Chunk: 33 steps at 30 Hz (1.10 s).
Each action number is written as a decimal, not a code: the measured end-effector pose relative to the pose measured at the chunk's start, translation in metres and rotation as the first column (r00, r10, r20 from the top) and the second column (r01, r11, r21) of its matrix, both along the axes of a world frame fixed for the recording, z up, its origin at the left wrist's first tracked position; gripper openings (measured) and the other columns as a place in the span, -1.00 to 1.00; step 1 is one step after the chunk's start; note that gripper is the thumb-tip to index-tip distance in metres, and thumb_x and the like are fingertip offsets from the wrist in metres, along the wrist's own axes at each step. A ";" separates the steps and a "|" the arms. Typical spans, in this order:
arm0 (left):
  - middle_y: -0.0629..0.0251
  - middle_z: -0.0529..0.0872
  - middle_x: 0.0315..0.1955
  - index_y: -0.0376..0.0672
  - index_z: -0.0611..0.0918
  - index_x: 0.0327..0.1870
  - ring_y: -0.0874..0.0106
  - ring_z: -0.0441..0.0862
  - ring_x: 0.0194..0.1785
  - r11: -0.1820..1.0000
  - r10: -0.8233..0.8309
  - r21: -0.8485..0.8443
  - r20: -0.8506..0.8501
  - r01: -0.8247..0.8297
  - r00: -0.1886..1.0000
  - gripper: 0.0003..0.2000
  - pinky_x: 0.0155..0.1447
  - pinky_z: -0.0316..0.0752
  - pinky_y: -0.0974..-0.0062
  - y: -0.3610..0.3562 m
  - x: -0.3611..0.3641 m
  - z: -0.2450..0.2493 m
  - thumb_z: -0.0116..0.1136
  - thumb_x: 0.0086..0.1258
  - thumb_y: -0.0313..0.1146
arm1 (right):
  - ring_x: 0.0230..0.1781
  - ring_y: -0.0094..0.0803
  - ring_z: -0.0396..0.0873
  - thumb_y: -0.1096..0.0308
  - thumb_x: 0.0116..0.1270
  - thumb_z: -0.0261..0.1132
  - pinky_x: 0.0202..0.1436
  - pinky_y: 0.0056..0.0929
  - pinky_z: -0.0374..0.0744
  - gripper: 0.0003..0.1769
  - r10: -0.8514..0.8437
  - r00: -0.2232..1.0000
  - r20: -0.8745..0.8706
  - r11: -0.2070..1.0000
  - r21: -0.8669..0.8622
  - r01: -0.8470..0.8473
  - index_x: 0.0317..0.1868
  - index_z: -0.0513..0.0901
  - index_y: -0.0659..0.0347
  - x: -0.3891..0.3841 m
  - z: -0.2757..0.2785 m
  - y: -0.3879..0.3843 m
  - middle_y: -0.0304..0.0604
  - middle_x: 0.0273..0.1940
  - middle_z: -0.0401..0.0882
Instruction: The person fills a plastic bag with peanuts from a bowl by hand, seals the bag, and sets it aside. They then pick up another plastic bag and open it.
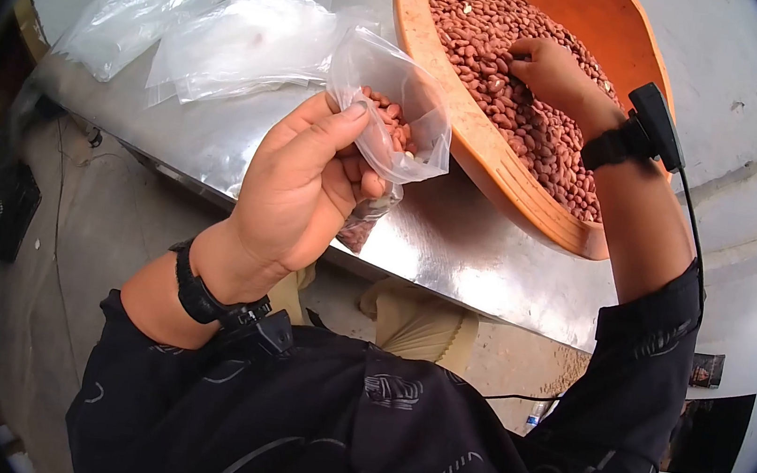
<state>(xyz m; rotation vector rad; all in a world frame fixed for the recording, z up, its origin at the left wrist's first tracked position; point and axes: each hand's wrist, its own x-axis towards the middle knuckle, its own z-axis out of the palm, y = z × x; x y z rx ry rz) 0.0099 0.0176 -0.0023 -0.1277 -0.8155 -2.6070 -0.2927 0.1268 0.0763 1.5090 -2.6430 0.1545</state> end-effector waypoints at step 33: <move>0.31 0.65 -0.25 -0.22 0.52 -0.03 0.62 0.56 -0.37 1.000 0.015 -0.021 -0.010 -0.015 1.000 -0.82 -0.25 0.54 0.66 0.001 0.002 -0.004 -0.09 0.52 -0.37 | -0.38 -0.39 0.65 0.17 0.29 0.25 -0.40 -0.41 0.66 -0.62 -0.434 0.884 0.175 0.864 0.357 0.354 -0.01 0.56 0.25 0.035 0.085 0.071 -0.16 -0.23 0.63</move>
